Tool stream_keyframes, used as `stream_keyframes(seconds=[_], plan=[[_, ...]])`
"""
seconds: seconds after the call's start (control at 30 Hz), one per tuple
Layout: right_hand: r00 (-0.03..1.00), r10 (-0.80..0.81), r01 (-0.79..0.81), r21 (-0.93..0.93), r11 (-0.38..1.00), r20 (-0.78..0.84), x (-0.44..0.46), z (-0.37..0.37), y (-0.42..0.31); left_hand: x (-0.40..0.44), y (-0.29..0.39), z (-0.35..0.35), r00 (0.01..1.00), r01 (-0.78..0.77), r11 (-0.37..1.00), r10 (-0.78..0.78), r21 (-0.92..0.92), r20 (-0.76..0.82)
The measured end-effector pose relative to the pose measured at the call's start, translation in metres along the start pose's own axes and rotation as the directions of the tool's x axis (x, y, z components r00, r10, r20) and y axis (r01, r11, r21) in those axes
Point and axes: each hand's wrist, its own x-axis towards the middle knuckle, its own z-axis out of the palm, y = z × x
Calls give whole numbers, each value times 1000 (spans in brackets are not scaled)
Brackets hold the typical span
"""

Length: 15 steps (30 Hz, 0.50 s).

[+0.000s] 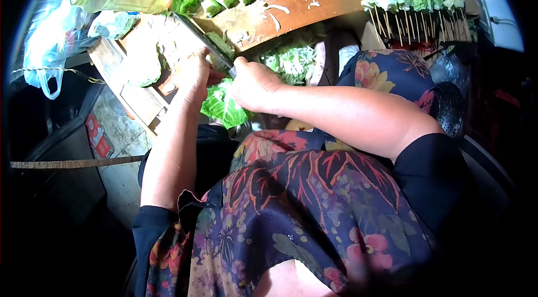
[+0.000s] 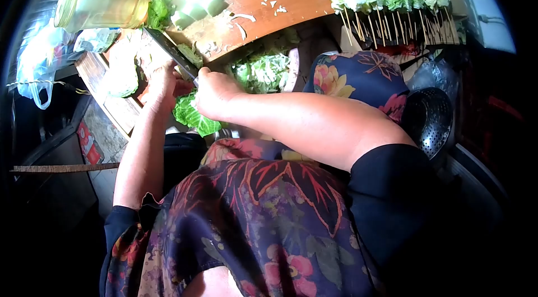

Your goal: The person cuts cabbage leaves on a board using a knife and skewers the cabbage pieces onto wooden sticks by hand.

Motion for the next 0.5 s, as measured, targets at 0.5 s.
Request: stream_keyframes(seconds=[0.5], plan=[[968,34,13,184,983,-250,-66,0,63,5,3,-26,979,-194,981,195,-26,59]])
